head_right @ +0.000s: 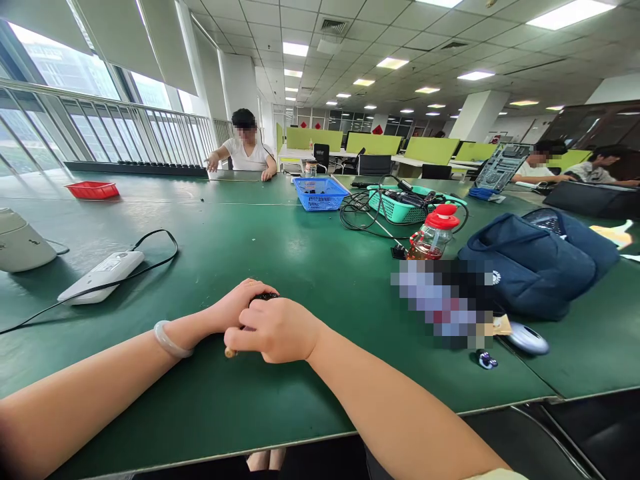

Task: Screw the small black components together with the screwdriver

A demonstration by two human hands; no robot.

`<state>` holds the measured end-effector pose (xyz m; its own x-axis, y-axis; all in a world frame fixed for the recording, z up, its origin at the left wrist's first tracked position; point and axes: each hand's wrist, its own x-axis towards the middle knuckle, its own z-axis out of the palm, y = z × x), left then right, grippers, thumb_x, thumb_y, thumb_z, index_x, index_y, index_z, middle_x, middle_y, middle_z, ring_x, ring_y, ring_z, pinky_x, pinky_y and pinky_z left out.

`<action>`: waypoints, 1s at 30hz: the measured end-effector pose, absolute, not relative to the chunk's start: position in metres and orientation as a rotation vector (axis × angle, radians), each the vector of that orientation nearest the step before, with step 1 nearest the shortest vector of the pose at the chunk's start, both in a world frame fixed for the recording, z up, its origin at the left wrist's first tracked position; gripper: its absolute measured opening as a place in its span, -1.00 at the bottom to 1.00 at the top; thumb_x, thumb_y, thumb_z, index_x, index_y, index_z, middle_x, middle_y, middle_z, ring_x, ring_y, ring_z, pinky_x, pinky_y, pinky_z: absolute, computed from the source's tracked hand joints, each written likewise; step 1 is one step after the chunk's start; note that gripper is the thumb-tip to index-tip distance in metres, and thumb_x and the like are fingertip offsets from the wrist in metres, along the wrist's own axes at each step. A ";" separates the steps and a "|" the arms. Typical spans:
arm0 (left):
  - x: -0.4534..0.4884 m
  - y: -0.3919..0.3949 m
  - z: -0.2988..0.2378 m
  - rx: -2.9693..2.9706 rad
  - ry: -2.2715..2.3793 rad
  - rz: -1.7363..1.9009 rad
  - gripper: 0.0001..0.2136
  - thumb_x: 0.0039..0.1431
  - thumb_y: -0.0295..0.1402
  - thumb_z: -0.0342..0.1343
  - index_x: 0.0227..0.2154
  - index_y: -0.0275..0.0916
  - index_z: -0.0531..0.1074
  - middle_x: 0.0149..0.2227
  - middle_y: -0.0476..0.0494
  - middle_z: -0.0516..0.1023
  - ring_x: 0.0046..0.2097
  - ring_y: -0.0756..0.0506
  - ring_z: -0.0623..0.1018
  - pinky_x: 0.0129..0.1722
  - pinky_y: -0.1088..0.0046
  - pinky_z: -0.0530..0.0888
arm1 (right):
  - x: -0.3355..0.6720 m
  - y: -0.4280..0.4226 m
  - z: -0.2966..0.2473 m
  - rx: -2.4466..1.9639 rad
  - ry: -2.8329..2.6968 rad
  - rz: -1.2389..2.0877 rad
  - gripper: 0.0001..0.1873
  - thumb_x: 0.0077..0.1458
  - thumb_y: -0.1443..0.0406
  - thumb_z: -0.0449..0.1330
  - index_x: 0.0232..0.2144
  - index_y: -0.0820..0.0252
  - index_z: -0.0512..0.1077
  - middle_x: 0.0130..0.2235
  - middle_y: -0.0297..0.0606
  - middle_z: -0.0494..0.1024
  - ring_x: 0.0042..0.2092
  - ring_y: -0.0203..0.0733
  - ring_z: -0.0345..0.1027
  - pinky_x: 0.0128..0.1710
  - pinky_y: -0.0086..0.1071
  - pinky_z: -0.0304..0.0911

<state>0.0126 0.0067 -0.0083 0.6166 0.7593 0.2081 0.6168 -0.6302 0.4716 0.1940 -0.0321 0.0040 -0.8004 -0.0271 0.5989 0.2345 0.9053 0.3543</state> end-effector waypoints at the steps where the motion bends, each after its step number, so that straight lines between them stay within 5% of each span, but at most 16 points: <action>1: 0.013 0.006 -0.007 2.490 1.105 0.556 -0.68 0.04 -0.33 0.16 -0.10 -0.15 0.51 -0.11 -0.09 0.63 -0.05 -0.20 0.53 0.13 0.15 0.35 | 0.192 -0.033 0.004 -0.088 -2.444 -0.622 -0.81 0.15 0.47 0.04 -0.29 0.10 0.36 -0.47 -0.37 0.31 -0.43 -0.24 0.14 -0.39 -0.36 0.12; 13: 0.012 0.009 -0.013 2.509 1.098 0.564 -0.75 0.06 -0.39 0.13 -0.16 -0.16 0.51 -0.18 -0.08 0.61 -0.11 -0.17 0.52 0.11 0.16 0.35 | 0.182 -0.031 -0.009 -0.103 -2.340 -0.687 -0.92 0.24 0.33 0.08 -0.32 0.08 0.36 -0.48 -0.36 0.33 -0.41 -0.23 0.21 -0.36 -0.32 0.20; 17: 0.010 0.010 -0.014 2.481 1.107 0.568 -0.75 0.09 -0.27 0.20 -0.15 -0.15 0.50 -0.20 -0.10 0.60 -0.11 -0.20 0.51 0.08 0.15 0.37 | 0.201 -0.016 -0.001 -0.481 -1.892 -0.086 -0.90 0.22 0.39 0.07 -0.28 0.07 0.31 -0.35 -0.30 0.46 -0.31 -0.22 0.39 -0.29 -0.31 0.35; 19: 0.009 0.010 -0.013 2.431 1.126 0.554 -0.71 0.10 -0.25 0.21 -0.10 -0.11 0.50 -0.13 -0.11 0.60 -0.04 -0.23 0.49 0.09 0.13 0.36 | 0.210 -0.009 0.002 -0.636 -1.519 0.337 -0.93 0.26 0.29 0.11 -0.22 0.05 0.25 -0.34 -0.35 0.45 -0.33 -0.24 0.45 -0.29 -0.29 0.42; 22: 0.009 0.008 -0.010 2.378 1.166 0.520 -0.70 0.09 -0.23 0.21 -0.08 -0.10 0.51 -0.11 -0.13 0.59 -0.02 -0.26 0.46 0.07 0.11 0.38 | 0.215 -0.003 0.003 -0.652 -1.251 0.769 -0.73 0.18 0.13 0.23 -0.25 0.04 0.19 -0.38 -0.44 0.44 -0.37 -0.24 0.49 -0.33 -0.28 0.48; 30: 0.011 0.008 -0.008 2.354 1.192 0.503 -0.66 0.08 -0.22 0.23 -0.07 -0.17 0.50 -0.12 -0.16 0.58 0.00 -0.28 0.44 0.07 0.11 0.38 | 0.201 -0.001 -0.003 -0.665 -1.328 0.968 -0.66 0.10 0.11 0.30 -0.29 0.06 0.19 -0.41 -0.46 0.41 -0.39 -0.26 0.46 -0.31 -0.26 0.48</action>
